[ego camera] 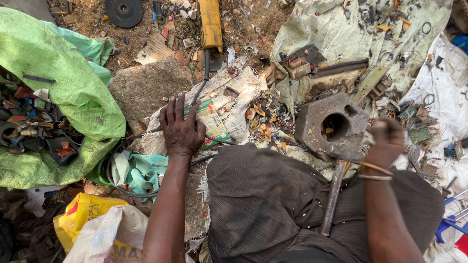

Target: The person sits on the ground and uses a hammer to break apart small electronic components on a metal anvil. They pick up pieces from a pile of scrap, strike them to separate parts, and place the broken pieces into a green sack.

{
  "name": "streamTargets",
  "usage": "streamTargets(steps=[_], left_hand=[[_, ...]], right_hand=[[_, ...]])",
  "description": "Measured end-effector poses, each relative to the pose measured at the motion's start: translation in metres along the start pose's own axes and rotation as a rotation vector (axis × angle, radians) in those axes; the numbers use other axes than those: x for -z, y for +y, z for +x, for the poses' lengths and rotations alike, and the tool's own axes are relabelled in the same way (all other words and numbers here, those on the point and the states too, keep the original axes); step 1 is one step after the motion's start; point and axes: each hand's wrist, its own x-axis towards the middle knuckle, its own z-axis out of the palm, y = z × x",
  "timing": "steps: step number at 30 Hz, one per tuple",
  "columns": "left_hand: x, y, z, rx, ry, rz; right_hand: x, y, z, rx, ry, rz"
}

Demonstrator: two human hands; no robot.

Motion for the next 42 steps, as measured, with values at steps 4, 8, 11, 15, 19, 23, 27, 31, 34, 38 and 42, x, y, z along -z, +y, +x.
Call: streamTargets(steps=[4,8,11,15,19,23,27,31,34,38,42], left_hand=[[-0.001,0.002,-0.002,-0.002,-0.01,0.02],[0.0,0.001,-0.003,-0.002,-0.014,0.043],[0.002,0.003,-0.002,0.0,-0.011,0.024],[0.002,0.003,-0.002,0.012,-0.026,0.01],[0.004,0.001,0.0,0.014,-0.017,0.009],[0.005,0.004,-0.004,0.008,-0.016,-0.011],[0.006,0.004,0.003,0.008,-0.017,-0.005],[0.004,0.002,-0.005,0.014,-0.032,0.008],[0.004,0.002,0.001,0.01,-0.018,0.019],[0.003,0.003,0.0,0.008,-0.016,0.003],[0.002,0.001,0.0,0.012,-0.017,0.018]], right_hand=[[-0.086,0.039,-0.07,-0.044,-0.753,-0.674],[-0.17,0.055,-0.084,0.212,-0.886,-0.775],[-0.175,0.063,-0.09,0.149,-0.941,-0.854],[-0.137,0.081,-0.098,0.391,-0.851,-0.765],[-0.133,0.097,-0.094,-0.02,-0.683,-0.754],[-0.146,0.099,-0.104,0.045,-0.812,-0.903],[-0.158,0.089,-0.102,0.175,-0.857,-0.898],[-0.175,0.081,-0.084,0.275,-0.842,-0.832],[-0.196,0.072,-0.07,0.436,-0.937,-0.86],[-0.178,0.058,-0.085,0.292,-0.966,-0.958],[-0.156,0.056,-0.084,0.049,-0.806,-0.864]])
